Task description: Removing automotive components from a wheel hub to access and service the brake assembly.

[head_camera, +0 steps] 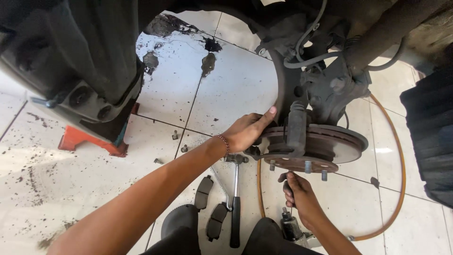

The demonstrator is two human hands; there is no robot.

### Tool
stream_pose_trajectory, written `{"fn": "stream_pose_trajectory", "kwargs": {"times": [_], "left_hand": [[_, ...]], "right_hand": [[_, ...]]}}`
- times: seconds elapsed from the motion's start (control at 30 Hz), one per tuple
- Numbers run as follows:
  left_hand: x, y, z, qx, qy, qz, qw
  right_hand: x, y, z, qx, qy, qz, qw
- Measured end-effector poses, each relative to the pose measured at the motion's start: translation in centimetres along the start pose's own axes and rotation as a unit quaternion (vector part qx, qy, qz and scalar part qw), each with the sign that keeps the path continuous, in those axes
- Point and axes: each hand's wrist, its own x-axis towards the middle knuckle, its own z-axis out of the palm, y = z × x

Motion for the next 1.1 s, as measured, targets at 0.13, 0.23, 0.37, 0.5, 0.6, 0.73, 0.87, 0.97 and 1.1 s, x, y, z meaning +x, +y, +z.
{"fn": "stream_pose_trajectory", "kwargs": {"times": [0.13, 0.23, 0.37, 0.5, 0.6, 0.73, 0.87, 0.97, 1.1], "left_hand": [[0.3, 0.2, 0.3, -0.012, 0.004, 0.022, 1.000], [0.6, 0.1, 0.4, -0.013, 0.003, 0.031, 0.999], [0.2, 0.6, 0.6, -0.020, -0.005, 0.014, 1.000], [-0.2, 1.5, 0.0, 0.007, 0.010, 0.036, 0.999], [0.5, 0.1, 0.4, -0.003, 0.019, 0.048, 0.999], [-0.2, 0.1, 0.1, 0.034, 0.032, 0.038, 0.998], [-0.5, 1.3, -0.1, 0.033, 0.045, 0.065, 0.996], [-0.1, 0.4, 0.5, -0.019, 0.051, 0.053, 0.997], [0.4, -0.1, 0.7, -0.021, 0.058, 0.030, 0.998]], "right_hand": [[1.4, 1.1, -0.3, -0.001, -0.022, -0.005, 1.000], [1.4, 0.9, 0.5, 0.001, -0.041, -0.016, 0.999], [0.6, 0.5, 1.1, 0.026, -0.068, -0.020, 0.997], [0.5, -0.4, 1.6, 0.019, -0.060, -0.015, 0.998], [1.0, 0.5, 1.1, 0.034, -0.069, -0.020, 0.997], [0.0, -0.5, 1.6, 0.015, -0.065, -0.030, 0.997], [0.3, 0.0, 1.5, -0.008, -0.055, -0.032, 0.998], [0.2, 0.4, 1.5, 0.003, -0.058, -0.057, 0.997], [-0.4, 0.0, 1.7, 0.013, -0.041, -0.050, 0.998]]}}
